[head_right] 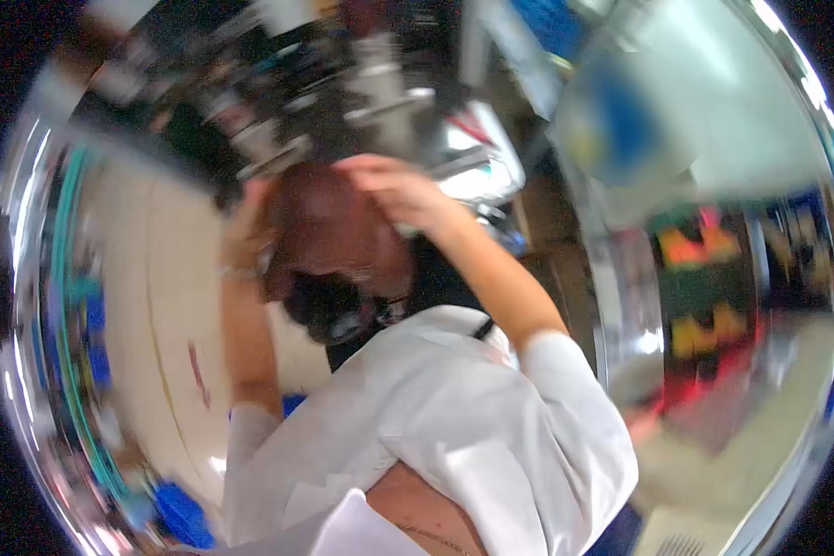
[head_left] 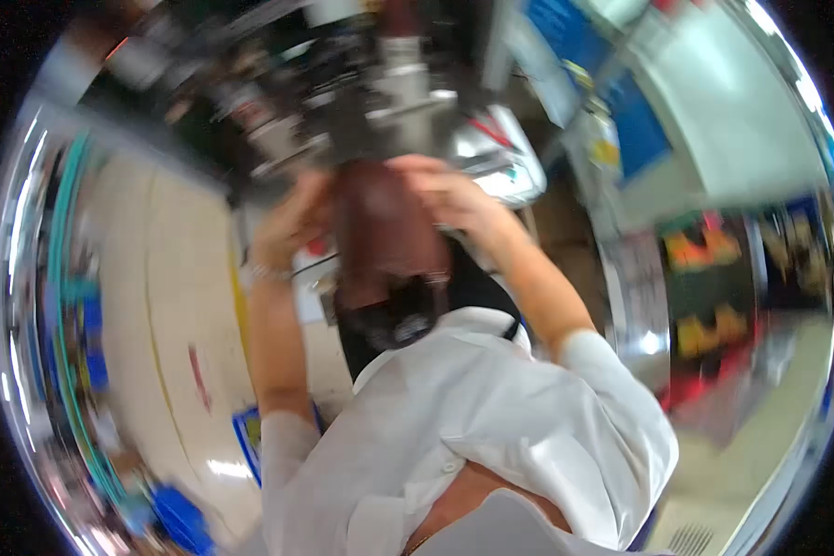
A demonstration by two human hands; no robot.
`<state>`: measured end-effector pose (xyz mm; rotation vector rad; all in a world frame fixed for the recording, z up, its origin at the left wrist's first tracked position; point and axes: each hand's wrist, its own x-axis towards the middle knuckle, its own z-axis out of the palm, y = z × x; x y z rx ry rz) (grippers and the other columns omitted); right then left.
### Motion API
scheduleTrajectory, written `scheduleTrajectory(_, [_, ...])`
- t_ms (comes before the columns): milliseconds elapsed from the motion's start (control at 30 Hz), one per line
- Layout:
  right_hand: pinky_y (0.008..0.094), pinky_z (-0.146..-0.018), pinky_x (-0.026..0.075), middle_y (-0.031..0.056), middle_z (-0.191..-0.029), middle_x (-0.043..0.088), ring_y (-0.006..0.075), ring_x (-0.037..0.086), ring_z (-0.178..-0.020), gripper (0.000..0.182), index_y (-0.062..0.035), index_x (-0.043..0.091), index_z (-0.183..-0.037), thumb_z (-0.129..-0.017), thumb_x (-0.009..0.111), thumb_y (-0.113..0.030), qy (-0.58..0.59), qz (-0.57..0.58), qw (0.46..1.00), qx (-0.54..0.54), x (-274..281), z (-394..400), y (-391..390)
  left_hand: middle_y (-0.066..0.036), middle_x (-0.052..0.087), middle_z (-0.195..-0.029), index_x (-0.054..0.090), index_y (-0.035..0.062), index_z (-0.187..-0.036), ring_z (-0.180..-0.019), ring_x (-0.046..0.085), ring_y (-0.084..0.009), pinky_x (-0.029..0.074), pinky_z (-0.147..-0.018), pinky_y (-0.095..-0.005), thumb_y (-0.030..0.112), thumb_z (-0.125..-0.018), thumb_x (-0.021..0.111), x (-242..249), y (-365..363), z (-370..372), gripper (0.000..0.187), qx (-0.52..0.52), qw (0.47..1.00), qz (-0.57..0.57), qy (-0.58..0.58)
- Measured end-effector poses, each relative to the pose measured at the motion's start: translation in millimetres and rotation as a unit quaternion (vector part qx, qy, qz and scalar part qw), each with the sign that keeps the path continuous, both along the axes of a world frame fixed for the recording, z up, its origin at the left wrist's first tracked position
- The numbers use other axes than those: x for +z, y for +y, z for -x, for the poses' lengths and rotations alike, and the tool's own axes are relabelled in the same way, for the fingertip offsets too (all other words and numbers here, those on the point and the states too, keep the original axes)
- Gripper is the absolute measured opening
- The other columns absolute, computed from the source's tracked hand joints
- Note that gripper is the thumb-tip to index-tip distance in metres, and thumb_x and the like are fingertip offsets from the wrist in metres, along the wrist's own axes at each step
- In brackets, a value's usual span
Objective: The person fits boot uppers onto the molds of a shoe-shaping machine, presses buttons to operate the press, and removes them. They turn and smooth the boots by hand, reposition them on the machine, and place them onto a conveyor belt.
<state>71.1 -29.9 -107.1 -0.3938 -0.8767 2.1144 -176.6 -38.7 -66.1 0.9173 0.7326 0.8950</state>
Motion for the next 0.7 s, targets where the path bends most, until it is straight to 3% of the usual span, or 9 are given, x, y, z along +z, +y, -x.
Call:
scheduleTrajectory(33, [0.0321, -0.083, 0.048, 0.0070, -0.106, 0.060, 0.0154, 0.058, -0.095, 0.046, -0.0044, 0.050, -0.118, -0.078, 0.067, -0.020, 0.021, 0.005, 1.000, 0.005, 0, -3, -6, -0.005, 0.059, -0.104, 0.055, 0.0081, -0.112, -0.089, 0.057, -0.0116, 0.046, -0.067, -0.0230, 0.034, -0.092, 0.047, -1, -4, -4, 0.034, 0.054, 0.998, 0.013, 0.041])
scheduleTrajectory(100, [0.0262, -0.081, 0.047, 0.0048, -0.097, 0.062, 0.0130, 0.058, -0.092, 0.029, -0.0034, 0.057, -0.108, -0.083, 0.062, -0.016, 0.045, -0.011, 0.999, -0.029, -13, -2, -8, -0.007, 0.059, -0.106, 0.053, 0.0036, -0.112, -0.097, 0.056, -0.0167, 0.046, -0.079, -0.0300, 0.025, -0.091, 0.049, 4, 4, -2, 0.031, 0.042, 0.995, 0.034, 0.081])
scheduleTrajectory(167, [0.0235, -0.079, 0.046, 0.0039, -0.094, 0.062, 0.0119, 0.058, -0.088, 0.023, -0.0023, 0.059, -0.103, -0.085, 0.059, -0.017, 0.057, -0.036, 0.997, -0.042, -25, -8, -9, -0.012, 0.056, -0.109, 0.048, -0.0005, -0.114, -0.102, 0.053, -0.0209, 0.042, -0.086, -0.0331, 0.028, -0.088, 0.052, 20, 8, -18, 0.039, -0.102, 0.991, -0.028, 0.088])
scheduleTrajectory(200, [0.0228, -0.078, 0.045, 0.0035, -0.093, 0.062, 0.0109, 0.058, -0.086, 0.022, -0.0022, 0.059, -0.101, -0.086, 0.058, -0.018, 0.055, -0.033, 0.996, -0.062, -28, -13, -10, -0.011, 0.057, -0.107, 0.047, -0.0009, -0.114, -0.099, 0.055, -0.0197, 0.044, -0.083, -0.0316, 0.031, -0.087, 0.053, 21, 3, -28, 0.042, -0.070, 0.992, -0.022, 0.106])
scheduleTrajectory(267, [0.0210, -0.073, 0.045, 0.0024, -0.090, 0.062, 0.0079, 0.057, -0.082, 0.024, -0.0027, 0.059, -0.100, -0.089, 0.055, -0.023, 0.070, -0.008, 0.995, -0.067, -17, -31, -28, -0.010, 0.057, -0.104, 0.048, -0.0032, -0.114, -0.092, 0.057, -0.0175, 0.046, -0.076, -0.0287, 0.038, -0.085, 0.056, 25, 3, -45, 0.051, -0.151, 0.979, -0.026, 0.138])
scheduleTrajectory(367, [0.0209, -0.068, 0.046, 0.0016, -0.087, 0.062, 0.0065, 0.057, -0.078, 0.021, -0.0037, 0.059, -0.098, -0.087, 0.058, -0.022, -0.030, -0.111, 0.984, -0.137, -12, -46, -41, -0.011, 0.057, -0.105, 0.049, -0.0042, -0.114, -0.093, 0.057, -0.0171, 0.046, -0.076, -0.0284, 0.043, -0.084, 0.056, 26, 9, -64, 0.056, -0.203, 0.968, -0.025, 0.142])
scheduleTrajectory(400, [0.0207, -0.065, 0.046, 0.0006, -0.083, 0.062, 0.0056, 0.057, -0.074, 0.016, -0.0040, 0.060, -0.092, -0.084, 0.062, -0.018, -0.067, -0.140, 0.978, -0.143, -19, -49, -38, -0.011, 0.057, -0.105, 0.049, -0.0044, -0.115, -0.094, 0.056, -0.0172, 0.046, -0.078, -0.0288, 0.044, -0.084, 0.055, 27, 8, -68, 0.058, -0.210, 0.967, -0.025, 0.142])
scheduleTrajectory(500, [0.0202, -0.062, 0.046, -0.0008, -0.078, 0.062, 0.0052, 0.057, -0.072, 0.012, -0.0044, 0.061, -0.084, -0.082, 0.064, -0.016, 0.007, -0.038, 0.993, -0.114, -25, -53, -32, -0.012, 0.057, -0.107, 0.049, -0.0033, -0.115, -0.096, 0.056, -0.0178, 0.045, -0.081, -0.0304, 0.045, -0.087, 0.051, 18, 8, -73, 0.056, -0.185, 0.974, -0.029, 0.129])
scheduleTrajectory(700, [0.0187, -0.068, 0.044, -0.0027, -0.078, 0.060, 0.0049, 0.055, -0.071, 0.016, -0.0056, 0.061, -0.083, -0.086, 0.059, -0.021, 0.024, 0.010, 0.988, -0.154, -26, -46, -19, -0.012, 0.053, -0.118, 0.048, -0.0009, -0.119, -0.106, 0.052, -0.0214, 0.042, -0.088, -0.0337, 0.044, -0.091, 0.043, 12, 4, -76, 0.052, -0.091, 0.975, 0.201, 0.039])
